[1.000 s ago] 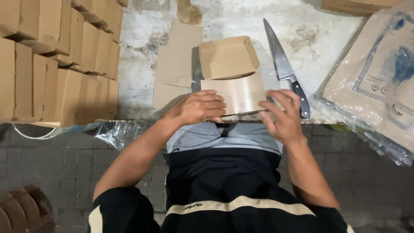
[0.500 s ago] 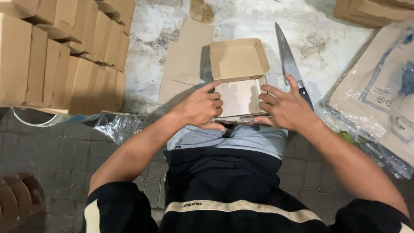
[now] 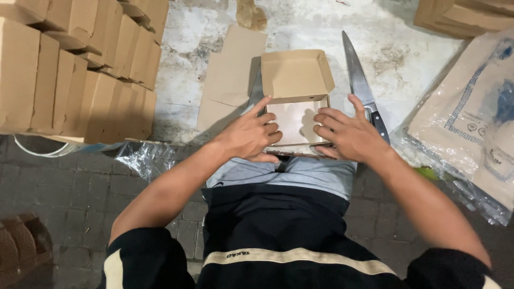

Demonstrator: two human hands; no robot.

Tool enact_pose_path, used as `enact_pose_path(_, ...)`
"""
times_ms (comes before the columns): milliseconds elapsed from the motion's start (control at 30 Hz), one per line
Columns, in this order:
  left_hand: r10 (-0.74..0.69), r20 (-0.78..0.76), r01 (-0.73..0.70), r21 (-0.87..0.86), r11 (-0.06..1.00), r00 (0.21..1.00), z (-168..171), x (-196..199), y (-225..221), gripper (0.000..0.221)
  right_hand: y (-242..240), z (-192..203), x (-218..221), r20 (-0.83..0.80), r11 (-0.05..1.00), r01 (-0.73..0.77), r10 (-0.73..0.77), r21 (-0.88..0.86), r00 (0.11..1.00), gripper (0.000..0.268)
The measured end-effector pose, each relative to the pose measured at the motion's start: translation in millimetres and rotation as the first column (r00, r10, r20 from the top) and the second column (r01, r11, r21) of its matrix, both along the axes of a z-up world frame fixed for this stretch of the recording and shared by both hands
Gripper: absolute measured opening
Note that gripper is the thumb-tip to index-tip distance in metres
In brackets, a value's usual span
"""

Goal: Cutting paper liners to size with a knife and placing them into cardboard boxes.

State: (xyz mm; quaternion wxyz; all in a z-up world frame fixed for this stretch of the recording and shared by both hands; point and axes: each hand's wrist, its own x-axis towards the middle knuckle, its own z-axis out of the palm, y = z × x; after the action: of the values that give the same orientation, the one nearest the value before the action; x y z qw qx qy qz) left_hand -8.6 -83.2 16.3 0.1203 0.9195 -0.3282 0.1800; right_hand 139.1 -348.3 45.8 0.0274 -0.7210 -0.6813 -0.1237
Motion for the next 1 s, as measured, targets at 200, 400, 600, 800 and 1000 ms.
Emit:
enact_pose_path(200,0.537,-0.003,-0.441,-0.575,0.689,0.844,-0.6,21.0,-0.1,0.031,-7.1,12.0,-12.9,-0.094,0.988,0.153,-0.149,0.037,0.984,0.041)
enact_pose_path(400,0.339,-0.852,-0.915,-0.393,0.089,0.399,-17.1,49.8,13.8,0.084,-26.2,-14.6,-14.3,-0.694,0.839,0.439,-0.107,0.322,0.712,0.086)
enact_pose_path(600,0.184,-0.670,-0.690,-0.721,0.066,0.719,-39.0,66.0,21.0,0.055,-6.4,-38.0,-55.8,-0.776,0.799,0.555,-0.193,0.231,0.601,0.069)
enact_pose_path(800,0.203,-0.303,-0.364,-0.803,0.471,0.931,22.8,12.2,4.7,0.054,-2.3,-35.5,-60.0,-0.727,0.782,0.567,-0.229,0.258,0.647,0.054)
enact_pose_path(1000,0.194,0.009,-0.162,-0.517,0.840,0.981,12.4,-7.7,-1.6,0.029,-11.7,-66.7,-53.1,-0.740,0.714,0.659,-0.307,0.237,0.598,0.078)
